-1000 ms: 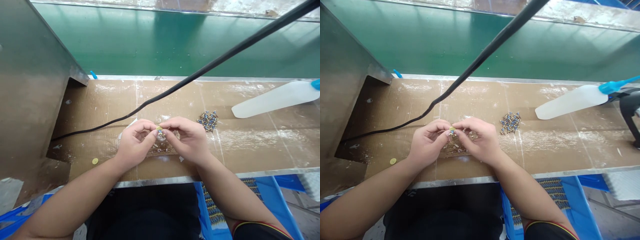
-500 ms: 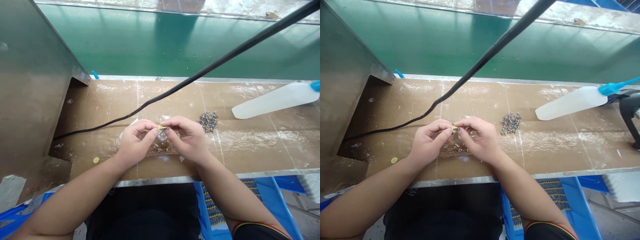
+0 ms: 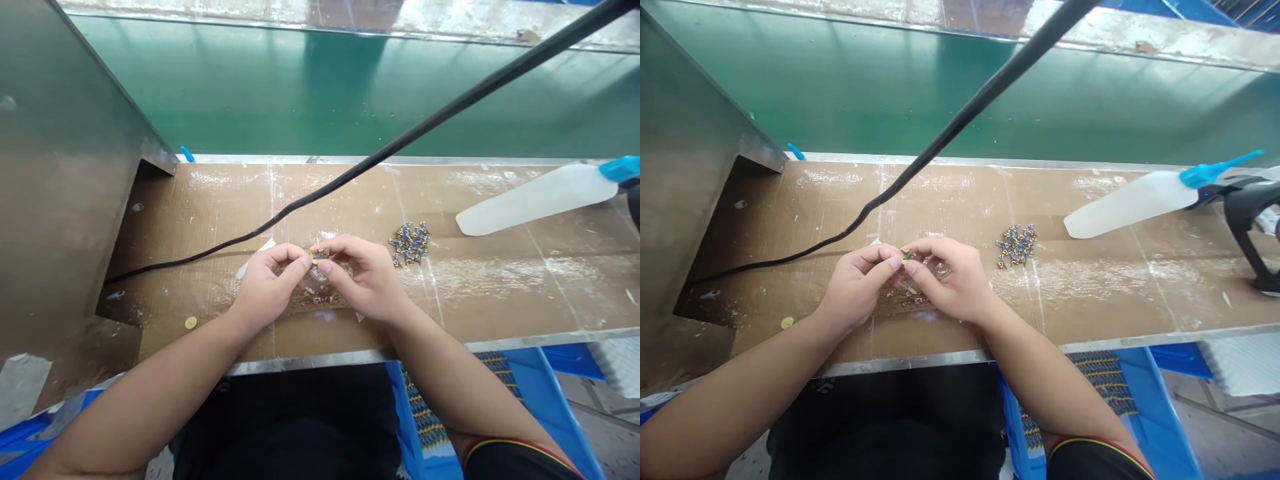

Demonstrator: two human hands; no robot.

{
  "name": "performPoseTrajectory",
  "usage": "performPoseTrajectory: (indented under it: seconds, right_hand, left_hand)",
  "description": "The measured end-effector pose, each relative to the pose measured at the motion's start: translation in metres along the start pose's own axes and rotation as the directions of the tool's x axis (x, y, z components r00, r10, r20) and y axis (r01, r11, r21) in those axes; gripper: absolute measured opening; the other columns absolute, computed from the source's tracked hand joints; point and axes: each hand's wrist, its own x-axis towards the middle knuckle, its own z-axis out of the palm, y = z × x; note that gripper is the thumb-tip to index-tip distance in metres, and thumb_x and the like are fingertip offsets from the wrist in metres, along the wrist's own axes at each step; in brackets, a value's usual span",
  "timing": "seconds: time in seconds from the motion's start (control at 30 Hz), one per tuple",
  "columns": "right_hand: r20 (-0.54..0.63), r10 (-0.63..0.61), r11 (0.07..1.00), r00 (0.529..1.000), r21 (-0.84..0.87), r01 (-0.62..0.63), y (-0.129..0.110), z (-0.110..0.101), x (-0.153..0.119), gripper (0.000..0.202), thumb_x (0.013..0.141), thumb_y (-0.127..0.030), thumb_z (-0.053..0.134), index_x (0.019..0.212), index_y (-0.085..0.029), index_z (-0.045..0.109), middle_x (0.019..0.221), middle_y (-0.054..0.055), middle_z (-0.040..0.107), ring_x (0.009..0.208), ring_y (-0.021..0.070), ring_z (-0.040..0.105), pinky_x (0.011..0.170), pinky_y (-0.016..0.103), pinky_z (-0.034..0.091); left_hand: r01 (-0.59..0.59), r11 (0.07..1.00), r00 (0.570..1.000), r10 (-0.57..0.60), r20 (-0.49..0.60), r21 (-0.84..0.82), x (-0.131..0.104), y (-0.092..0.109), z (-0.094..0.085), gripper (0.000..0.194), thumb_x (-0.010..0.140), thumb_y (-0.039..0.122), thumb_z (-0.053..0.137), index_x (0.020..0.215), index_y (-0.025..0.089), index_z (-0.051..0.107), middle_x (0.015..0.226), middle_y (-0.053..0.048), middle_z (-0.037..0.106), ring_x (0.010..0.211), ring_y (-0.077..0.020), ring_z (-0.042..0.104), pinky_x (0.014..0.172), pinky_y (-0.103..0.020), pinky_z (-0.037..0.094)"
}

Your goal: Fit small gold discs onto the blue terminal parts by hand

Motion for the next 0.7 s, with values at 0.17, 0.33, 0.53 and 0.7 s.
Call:
performPoseTrajectory:
  seconds: [0.17,0.33,0.53,0.7]
  right_hand:
    - [-0.012,0.127,0.990,0.992,0.057,-0.126,0.000,0.000,0.001,0.019,0.103,-0.030,0.063,0.090,-0.019,0.071,0.084,0.002,0.073,0.074,0.0150,0.065,0.067,0.029,0.050]
    - [0.022,0.204,0.962,0.979,0.181,-0.204,0.001,0.002,0.002,0.024,0.102,-0.035,0.067,0.086,-0.018,0.071,0.079,0.001,0.070,0.072,0.0147,0.064,0.067,0.028,0.051]
    - [-0.011,0.204,0.916,0.979,0.355,-0.187,0.008,-0.003,0.004,0.018,0.100,-0.036,0.073,0.102,-0.018,0.074,0.087,0.001,0.072,0.070,0.0126,0.067,0.064,0.025,0.055]
    - [-0.143,0.155,0.938,0.978,0.331,-0.101,0.001,-0.021,0.002,0.017,0.099,-0.037,0.075,0.102,-0.020,0.073,0.088,0.000,0.069,0.074,0.0124,0.066,0.070,0.026,0.057]
  left_hand:
    - [-0.018,1.000,1.000,0.019,0.022,-0.022,-0.001,0.000,0.001,0.028,0.088,0.037,0.072,0.071,0.017,0.068,0.070,-0.002,0.063,0.069,-0.0117,0.057,0.067,-0.022,0.049]
    - [-0.032,0.998,0.999,0.034,0.041,-0.047,0.000,-0.001,0.002,0.024,0.090,0.034,0.072,0.072,0.018,0.072,0.074,-0.002,0.067,0.073,-0.0105,0.061,0.072,-0.019,0.051]
    - [-0.038,0.999,0.999,0.038,0.005,-0.005,0.001,0.000,0.000,0.020,0.087,0.035,0.074,0.075,0.018,0.073,0.072,-0.001,0.065,0.065,-0.0098,0.058,0.063,-0.018,0.049]
    - [-0.063,0.995,0.998,0.063,0.006,0.076,0.002,-0.006,-0.005,0.021,0.087,0.038,0.075,0.078,0.019,0.075,0.079,-0.003,0.068,0.066,-0.0103,0.059,0.063,-0.018,0.050]
